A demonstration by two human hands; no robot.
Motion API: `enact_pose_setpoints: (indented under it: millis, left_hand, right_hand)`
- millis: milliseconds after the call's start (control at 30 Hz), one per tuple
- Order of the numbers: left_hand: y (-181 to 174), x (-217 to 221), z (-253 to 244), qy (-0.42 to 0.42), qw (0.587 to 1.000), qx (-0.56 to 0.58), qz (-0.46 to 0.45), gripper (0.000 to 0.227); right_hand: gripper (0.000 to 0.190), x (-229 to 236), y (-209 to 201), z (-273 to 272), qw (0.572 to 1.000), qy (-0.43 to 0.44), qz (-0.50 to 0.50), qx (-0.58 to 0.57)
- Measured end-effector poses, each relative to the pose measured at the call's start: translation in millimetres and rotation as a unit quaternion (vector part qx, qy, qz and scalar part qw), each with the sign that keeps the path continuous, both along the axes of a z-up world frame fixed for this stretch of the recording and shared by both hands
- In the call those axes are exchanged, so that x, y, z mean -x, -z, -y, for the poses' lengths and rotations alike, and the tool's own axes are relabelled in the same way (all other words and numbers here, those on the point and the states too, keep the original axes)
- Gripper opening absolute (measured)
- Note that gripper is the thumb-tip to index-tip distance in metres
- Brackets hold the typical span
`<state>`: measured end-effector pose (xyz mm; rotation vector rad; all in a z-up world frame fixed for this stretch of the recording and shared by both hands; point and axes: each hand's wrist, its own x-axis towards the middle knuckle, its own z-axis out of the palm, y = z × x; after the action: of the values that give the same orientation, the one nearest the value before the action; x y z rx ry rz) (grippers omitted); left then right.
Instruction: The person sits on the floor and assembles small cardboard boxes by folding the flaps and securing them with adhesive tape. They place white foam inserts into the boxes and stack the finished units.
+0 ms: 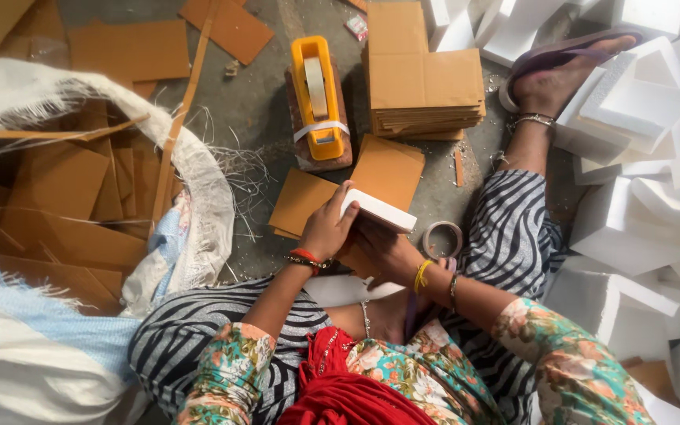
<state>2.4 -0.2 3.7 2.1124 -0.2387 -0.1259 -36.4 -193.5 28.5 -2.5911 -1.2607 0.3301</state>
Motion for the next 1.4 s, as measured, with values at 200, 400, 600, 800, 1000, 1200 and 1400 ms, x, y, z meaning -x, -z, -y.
enact_pose_setpoints:
  millis: [200,400,600,800,1000,1200,1400]
  left_hand:
    - [-20,0,1,-0.017,0.992,-0.093,-0.087,0.088]
    - [-30,22,-35,0.022,0.992,-0.055,-0.116,0.090]
    - [-30,45,-38,0.074,0.996,0.045,0.006,0.097]
    - [-33,49,-21,-0.046,0.998,0.006,-0.044,0.095]
    - [-33,47,-20,-0.092,0.990,0.001,-0.107,0.095]
    - [-14,-8,-57,-0.109,0.991,0.059,0.048,0.069]
    - [-11,-11,-48,-0.174,0.982,-0.068,0.009,0.063]
  right_hand:
    - [0.076,11,3,14,0.986,0.005,-0.146,-0.077]
    - [0.005,28,26,82,0.891,0.269,0.124,-0.343]
    - [0.064,-43,19,82,0.422,0.564,-0.389,-0.593]
    - [0.047,25,1,-4,0.758,0.396,-0.094,-0.510]
    - [0.032,-4,22,-43,0.683,0.493,-0.103,-0.529]
    - [0.034,-70,33,-81,0.707,0.452,-0.173,-0.515]
    - [0.020,-133,10,-70,0.563,0.406,-0.381,-0.611]
